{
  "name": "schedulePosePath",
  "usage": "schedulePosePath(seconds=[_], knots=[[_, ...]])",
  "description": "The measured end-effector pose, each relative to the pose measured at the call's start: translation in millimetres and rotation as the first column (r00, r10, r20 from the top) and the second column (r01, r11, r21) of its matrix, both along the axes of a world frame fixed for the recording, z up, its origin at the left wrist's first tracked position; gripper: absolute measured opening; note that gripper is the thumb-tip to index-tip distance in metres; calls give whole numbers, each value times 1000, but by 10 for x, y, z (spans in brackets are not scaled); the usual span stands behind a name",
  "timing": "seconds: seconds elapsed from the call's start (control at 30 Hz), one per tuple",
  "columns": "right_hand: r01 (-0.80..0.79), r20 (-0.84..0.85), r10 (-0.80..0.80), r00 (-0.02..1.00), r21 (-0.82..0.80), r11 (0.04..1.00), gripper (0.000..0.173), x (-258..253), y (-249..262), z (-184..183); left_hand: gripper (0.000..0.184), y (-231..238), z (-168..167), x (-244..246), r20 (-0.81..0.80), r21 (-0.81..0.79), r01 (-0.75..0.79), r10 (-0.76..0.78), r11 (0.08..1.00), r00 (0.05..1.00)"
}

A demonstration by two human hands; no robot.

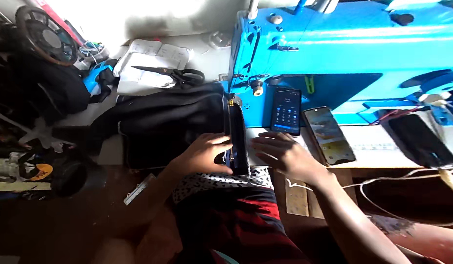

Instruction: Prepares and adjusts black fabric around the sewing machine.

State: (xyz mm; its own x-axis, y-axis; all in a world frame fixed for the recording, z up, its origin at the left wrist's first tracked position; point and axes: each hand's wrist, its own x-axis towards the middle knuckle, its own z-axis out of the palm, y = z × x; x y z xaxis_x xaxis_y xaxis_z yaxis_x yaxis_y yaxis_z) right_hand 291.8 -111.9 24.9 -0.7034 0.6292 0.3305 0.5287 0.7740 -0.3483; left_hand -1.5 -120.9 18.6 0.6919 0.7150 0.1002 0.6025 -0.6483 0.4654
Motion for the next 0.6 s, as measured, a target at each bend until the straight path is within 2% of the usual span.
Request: schedulePosePath(seconds=[0.03, 0.1, 0.17, 0.3, 0.43, 0.53, 0.6], knots=[[-27, -3, 27, 1000, -14, 1000, 33, -72, 1, -9, 59, -53, -37, -23, 19, 32, 16, -16, 999, 1000], [-90, 2, 90, 996, -53, 995, 33, -191, 15, -35, 37, -128, -91, -33, 96, 121, 8, -20, 993, 995], [-152, 9, 153, 988, -95, 984, 33, -282, 39, -51, 23, -158, -92, -27, 182, 160, -26, -4, 987, 983], [-203, -37, 200, 979, -155, 967, 35, -416, 122, -80, 19, -132, -23, 0, 345, 17, -138, 123, 990, 930], [-179, -137, 156, 978, -169, 969, 20, -540, 283, -111, 18, -34, 45, -2, 416, -122, -226, 256, 966, 873], [-169, -197, 108, 975, -329, 929, 13, -584, 402, -2, 19, -7, 97, 7, 459, -219, -276, 348, 936, 817], [-159, -182, 85, 980, -443, 882, 12, -582, 471, 72, 22, -34, 128, 1, 438, -276, -268, 368, 923, 820]])
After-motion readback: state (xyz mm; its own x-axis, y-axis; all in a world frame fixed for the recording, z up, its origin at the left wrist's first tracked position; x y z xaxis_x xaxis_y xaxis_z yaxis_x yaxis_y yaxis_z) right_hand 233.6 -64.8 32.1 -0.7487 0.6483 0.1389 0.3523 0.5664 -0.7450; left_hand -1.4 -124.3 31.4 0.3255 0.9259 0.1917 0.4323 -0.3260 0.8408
